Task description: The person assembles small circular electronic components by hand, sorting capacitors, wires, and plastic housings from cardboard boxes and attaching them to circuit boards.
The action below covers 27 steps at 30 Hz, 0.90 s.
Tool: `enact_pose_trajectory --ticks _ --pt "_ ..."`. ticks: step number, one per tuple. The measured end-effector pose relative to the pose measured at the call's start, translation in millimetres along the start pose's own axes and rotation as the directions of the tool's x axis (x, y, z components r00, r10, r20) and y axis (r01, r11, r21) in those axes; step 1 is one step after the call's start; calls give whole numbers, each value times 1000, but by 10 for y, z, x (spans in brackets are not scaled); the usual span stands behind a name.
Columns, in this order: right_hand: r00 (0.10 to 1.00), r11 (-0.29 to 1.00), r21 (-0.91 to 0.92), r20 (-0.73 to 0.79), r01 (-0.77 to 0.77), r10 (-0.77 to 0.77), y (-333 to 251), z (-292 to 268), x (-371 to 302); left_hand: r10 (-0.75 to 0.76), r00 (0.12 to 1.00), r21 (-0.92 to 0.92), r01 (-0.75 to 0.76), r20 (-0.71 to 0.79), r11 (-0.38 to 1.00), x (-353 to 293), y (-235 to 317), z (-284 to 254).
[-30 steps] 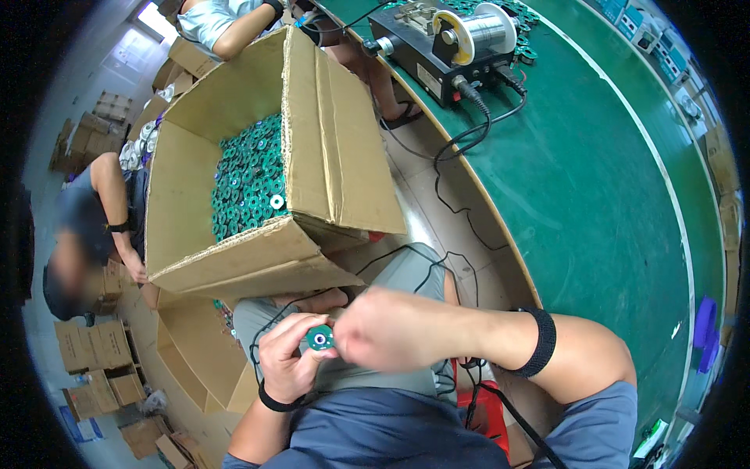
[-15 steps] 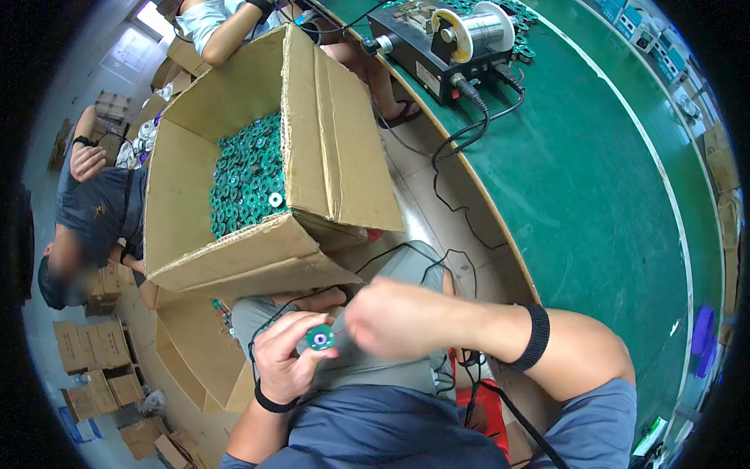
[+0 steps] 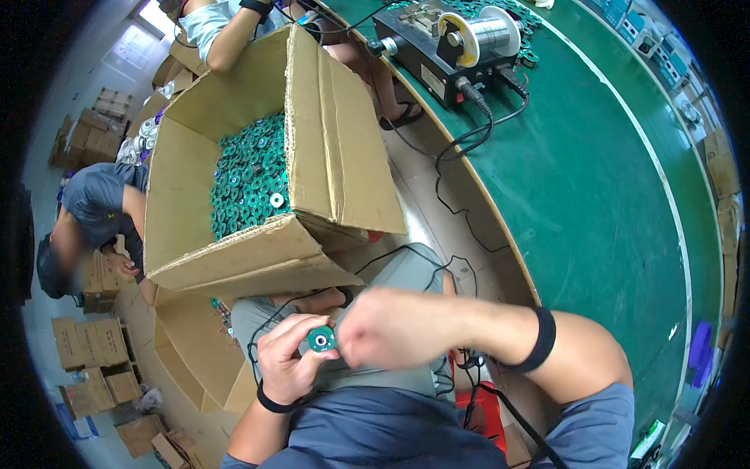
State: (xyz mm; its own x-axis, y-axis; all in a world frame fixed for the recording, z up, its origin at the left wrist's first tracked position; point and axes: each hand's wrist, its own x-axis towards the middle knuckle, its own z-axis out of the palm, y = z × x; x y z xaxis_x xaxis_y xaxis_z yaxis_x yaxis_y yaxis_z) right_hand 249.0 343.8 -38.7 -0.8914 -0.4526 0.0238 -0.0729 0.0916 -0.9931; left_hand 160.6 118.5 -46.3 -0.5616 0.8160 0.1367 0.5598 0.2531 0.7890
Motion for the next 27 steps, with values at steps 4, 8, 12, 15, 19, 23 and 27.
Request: enact_pose_trajectory --ticks 4,8,12,15,19,23,27 --pt "990 930 -354 -132 -98 54 -39 -34 -14 11 1000 1 -11 1 1000 -4 -45 13" --pt "976 932 -291 -76 -217 204 -55 -73 4 -24 1000 -9 24 -6 1000 -10 -24 13" --pt "984 935 -323 -139 -148 108 70 -73 15 -47 998 -43 46 -33 998 -25 -55 29" --pt "943 928 -176 -121 -328 311 10 -74 0 -56 998 -39 56 -19 998 -22 -42 36" --pt "908 910 -18 -62 -415 413 18 1 43 -50 998 -38 48 -45 998 -28 -54 34" --pt "949 952 21 -73 -305 305 28 -26 64 -56 997 2 56 -58 998 -32 -48 3" --pt "990 988 -65 -42 -140 137 32 41 52 -53 997 -21 52 -64 998 -12 -58 6"
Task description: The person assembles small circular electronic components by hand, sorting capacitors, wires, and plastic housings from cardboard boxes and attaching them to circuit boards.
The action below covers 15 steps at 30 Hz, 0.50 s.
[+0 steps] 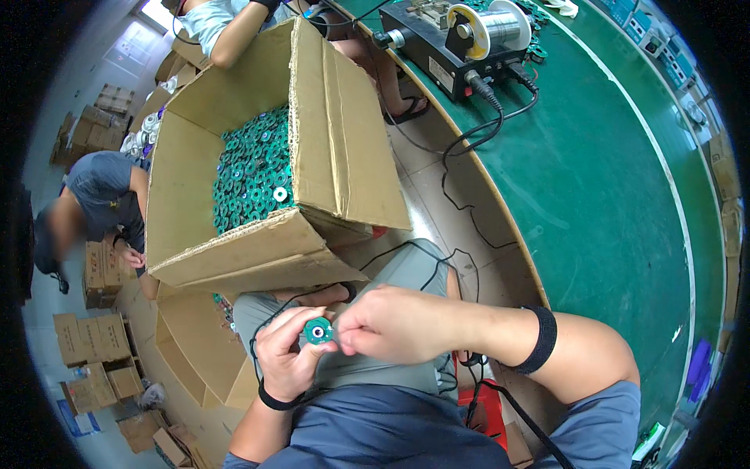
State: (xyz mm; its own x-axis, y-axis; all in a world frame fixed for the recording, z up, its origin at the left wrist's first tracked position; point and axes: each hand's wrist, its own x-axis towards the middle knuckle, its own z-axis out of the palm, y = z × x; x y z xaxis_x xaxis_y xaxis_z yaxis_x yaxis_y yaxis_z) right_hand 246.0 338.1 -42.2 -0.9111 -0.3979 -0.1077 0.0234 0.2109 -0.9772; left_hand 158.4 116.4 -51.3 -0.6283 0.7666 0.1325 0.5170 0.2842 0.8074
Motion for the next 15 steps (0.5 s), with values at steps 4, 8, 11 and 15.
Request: enact_pose_trajectory --ticks 4,8,11,15 --pt "976 988 -66 -178 -142 129 -80 -34 -8 -5 999 -8 5 49 1000 13 18 41" --pt "991 993 -69 -105 -93 85 23 -11 -40 28 998 -30 -27 47 999 -4 4 21" --pt "991 994 9 -84 -108 109 -55 -10 -7 -29 998 -11 29 54 1000 -17 8 29" --pt "994 994 19 -8 -111 111 -56 -110 -6 34 998 -30 -33 45 999 -23 63 17"
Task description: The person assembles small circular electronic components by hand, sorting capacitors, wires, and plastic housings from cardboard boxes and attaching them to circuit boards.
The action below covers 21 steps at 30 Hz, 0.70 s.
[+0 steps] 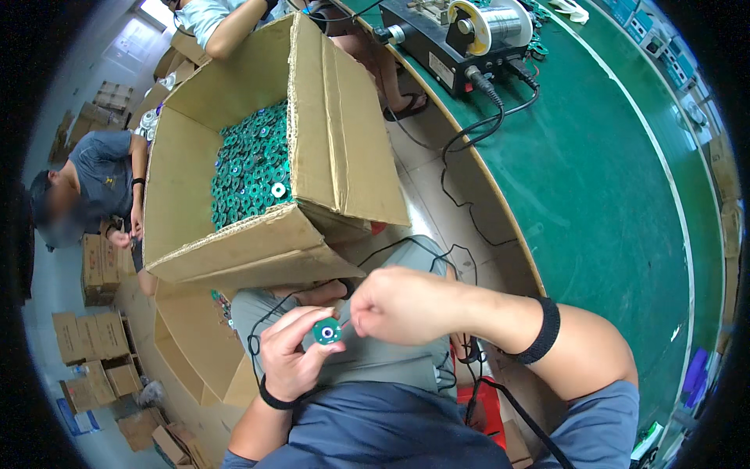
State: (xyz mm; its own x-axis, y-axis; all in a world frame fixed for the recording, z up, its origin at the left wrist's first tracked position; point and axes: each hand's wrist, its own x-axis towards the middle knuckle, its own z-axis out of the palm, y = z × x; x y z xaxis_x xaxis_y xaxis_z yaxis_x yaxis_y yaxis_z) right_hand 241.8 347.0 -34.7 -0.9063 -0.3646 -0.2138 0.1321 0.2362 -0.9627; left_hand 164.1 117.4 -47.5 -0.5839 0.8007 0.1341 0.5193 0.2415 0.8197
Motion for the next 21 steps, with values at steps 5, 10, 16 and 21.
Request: enact_pose_trajectory --ticks 5,10,16,21 --pt "991 993 110 120 48 -61 82 6 -23 -21 1000 -44 21 -2 999 -14 -8 43" --pt "977 976 104 84 189 -198 100 100 -37 -9 1000 -13 9 -10 1000 -10 38 58" --pt "996 998 9 64 64 -65 51 -25 -41 -4 999 -55 2 -41 999 -33 -12 48" --pt "997 991 121 49 53 -59 -54 -27 -66 -78 997 -35 77 -18 996 -46 -5 50"
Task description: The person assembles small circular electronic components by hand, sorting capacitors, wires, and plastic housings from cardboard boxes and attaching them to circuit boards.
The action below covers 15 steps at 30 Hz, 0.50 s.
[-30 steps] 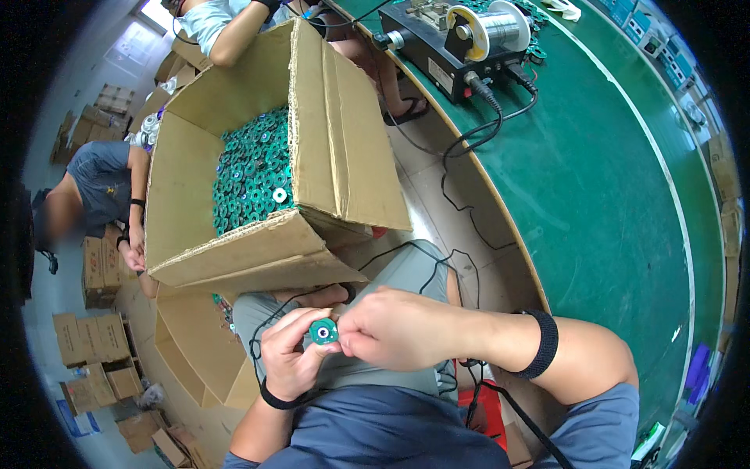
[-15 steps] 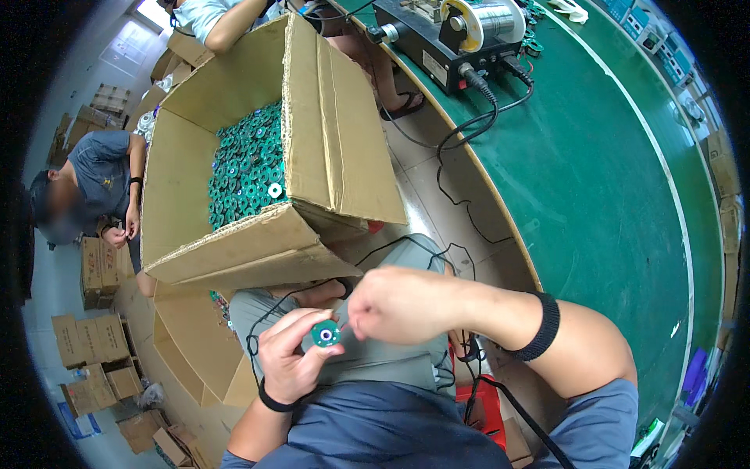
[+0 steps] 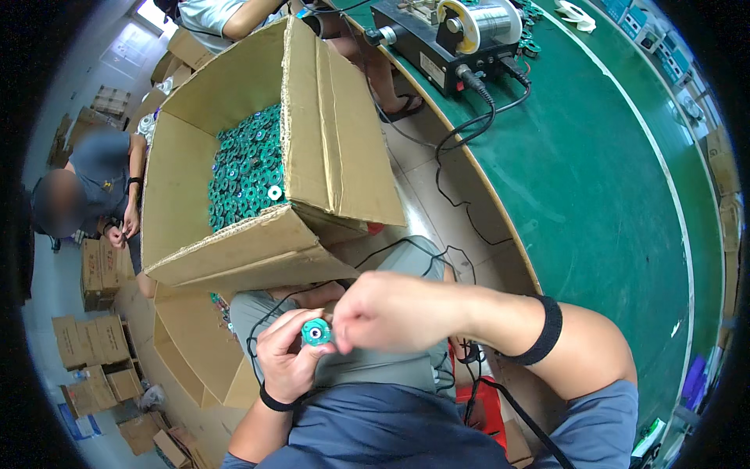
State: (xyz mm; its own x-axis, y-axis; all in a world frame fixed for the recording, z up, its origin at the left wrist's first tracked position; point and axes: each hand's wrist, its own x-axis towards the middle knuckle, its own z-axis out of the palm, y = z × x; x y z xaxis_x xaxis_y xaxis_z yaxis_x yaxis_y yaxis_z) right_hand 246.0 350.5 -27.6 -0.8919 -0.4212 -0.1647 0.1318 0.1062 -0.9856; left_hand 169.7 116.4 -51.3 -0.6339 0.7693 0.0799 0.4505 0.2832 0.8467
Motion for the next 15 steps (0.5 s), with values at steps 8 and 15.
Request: enact_pose_trajectory --ticks 8,15 --pt "991 988 -122 102 96 -84 4 66 28 31 1000 -24 -31 2 999 2 2 -10" --pt "999 963 -270 -28 21 -30 85 33 -27 69 998 -27 -69 -6 997 8 4 3"
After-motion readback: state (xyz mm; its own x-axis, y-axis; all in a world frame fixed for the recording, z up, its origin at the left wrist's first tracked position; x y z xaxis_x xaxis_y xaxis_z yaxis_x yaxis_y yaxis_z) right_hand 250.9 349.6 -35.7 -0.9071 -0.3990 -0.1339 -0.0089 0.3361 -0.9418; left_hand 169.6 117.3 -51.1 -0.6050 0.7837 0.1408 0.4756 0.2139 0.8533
